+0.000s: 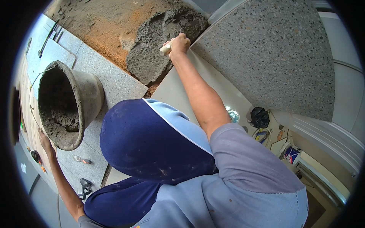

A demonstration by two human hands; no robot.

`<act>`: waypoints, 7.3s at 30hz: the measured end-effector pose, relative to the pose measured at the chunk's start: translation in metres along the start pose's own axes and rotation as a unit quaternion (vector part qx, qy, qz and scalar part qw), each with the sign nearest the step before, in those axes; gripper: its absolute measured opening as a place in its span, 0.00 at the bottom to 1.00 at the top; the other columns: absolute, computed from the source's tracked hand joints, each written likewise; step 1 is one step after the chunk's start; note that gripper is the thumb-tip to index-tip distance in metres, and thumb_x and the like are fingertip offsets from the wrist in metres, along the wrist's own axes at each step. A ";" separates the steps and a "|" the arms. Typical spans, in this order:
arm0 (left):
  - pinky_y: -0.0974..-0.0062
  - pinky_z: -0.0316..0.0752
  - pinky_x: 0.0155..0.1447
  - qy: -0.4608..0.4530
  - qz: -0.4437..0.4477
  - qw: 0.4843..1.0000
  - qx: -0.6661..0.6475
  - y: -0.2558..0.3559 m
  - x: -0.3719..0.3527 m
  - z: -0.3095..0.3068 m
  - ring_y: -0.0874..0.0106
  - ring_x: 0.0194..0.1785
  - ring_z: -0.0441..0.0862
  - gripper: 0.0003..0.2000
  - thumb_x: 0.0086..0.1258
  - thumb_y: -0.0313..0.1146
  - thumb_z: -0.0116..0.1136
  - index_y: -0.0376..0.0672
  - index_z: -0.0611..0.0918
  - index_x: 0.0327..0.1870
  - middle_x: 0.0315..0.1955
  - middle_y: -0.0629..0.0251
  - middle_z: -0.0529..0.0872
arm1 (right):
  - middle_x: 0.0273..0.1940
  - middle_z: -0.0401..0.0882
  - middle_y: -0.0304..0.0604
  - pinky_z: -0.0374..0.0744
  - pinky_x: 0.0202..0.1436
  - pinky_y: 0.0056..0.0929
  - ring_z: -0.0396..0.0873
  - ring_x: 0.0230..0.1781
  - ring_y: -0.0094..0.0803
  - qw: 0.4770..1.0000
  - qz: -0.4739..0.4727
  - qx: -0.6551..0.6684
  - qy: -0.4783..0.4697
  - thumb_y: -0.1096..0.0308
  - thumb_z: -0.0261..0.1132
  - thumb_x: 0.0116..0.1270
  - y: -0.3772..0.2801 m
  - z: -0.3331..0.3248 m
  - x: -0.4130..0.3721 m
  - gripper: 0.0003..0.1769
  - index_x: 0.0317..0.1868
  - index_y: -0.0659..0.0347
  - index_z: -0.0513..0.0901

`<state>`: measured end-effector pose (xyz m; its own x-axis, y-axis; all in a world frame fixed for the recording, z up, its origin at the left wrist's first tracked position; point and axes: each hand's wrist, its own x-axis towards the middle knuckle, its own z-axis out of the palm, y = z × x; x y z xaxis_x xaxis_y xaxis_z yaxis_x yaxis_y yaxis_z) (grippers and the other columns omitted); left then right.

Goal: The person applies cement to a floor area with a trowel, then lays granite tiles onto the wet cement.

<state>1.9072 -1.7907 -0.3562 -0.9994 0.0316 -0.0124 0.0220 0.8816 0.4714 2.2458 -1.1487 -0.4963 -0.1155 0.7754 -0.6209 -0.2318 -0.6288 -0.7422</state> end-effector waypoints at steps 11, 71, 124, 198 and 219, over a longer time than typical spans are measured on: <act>0.66 0.54 0.81 0.004 -0.010 1.000 -0.028 0.003 0.002 0.000 0.55 0.80 0.61 0.37 0.83 0.59 0.35 0.31 0.66 0.76 0.76 0.46 0.67 | 0.29 0.73 0.49 0.80 0.19 0.42 0.77 0.19 0.41 0.996 0.024 -0.062 -0.059 0.61 0.52 0.74 0.017 0.017 -0.014 0.14 0.39 0.66 0.69; 0.61 0.75 0.60 -0.070 -0.163 0.955 -0.238 0.063 -0.056 0.001 0.65 0.62 0.80 0.41 0.77 0.71 0.35 0.42 0.75 0.72 0.61 0.54 0.83 | 0.32 0.83 0.57 0.82 0.36 0.50 0.84 0.32 0.53 0.857 -0.149 -0.461 -0.177 0.54 0.63 0.68 -0.052 -0.003 0.018 0.20 0.41 0.66 0.77; 0.63 0.75 0.63 -0.072 -0.091 0.969 -0.218 0.069 -0.064 -0.004 0.65 0.67 0.76 0.35 0.81 0.61 0.42 0.45 0.68 0.78 0.67 0.55 0.78 | 0.23 0.80 0.48 0.79 0.26 0.41 0.80 0.20 0.37 0.713 -0.074 -0.611 -0.336 0.54 0.60 0.71 -0.015 0.009 -0.049 0.22 0.34 0.69 0.81; 0.72 0.67 0.33 0.140 0.004 0.958 -0.251 0.145 -0.097 0.016 0.78 0.26 0.68 0.26 0.74 0.52 0.61 0.35 0.81 0.23 0.19 0.71 0.75 | 0.18 0.73 0.37 0.68 0.17 0.25 0.70 0.16 0.20 0.410 -0.263 -0.655 -0.578 0.62 0.66 0.67 -0.053 0.199 -0.270 0.14 0.31 0.66 0.86; 0.80 0.74 0.45 0.069 -0.082 0.935 -0.337 0.070 -0.088 0.028 0.82 0.37 0.77 0.21 0.79 0.46 0.59 0.33 0.89 0.46 0.35 0.72 0.86 | 0.38 0.89 0.57 0.86 0.48 0.45 0.90 0.39 0.45 0.321 -0.415 -0.807 -0.272 0.62 0.59 0.67 -0.043 0.156 -0.122 0.16 0.38 0.63 0.90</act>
<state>1.9977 -1.7184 -0.3463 -0.9829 -0.1793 -0.0417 -0.1068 0.3708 0.9225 2.1190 -1.2073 -0.3491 -0.9141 0.3346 -0.2289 0.3506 0.9360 -0.0318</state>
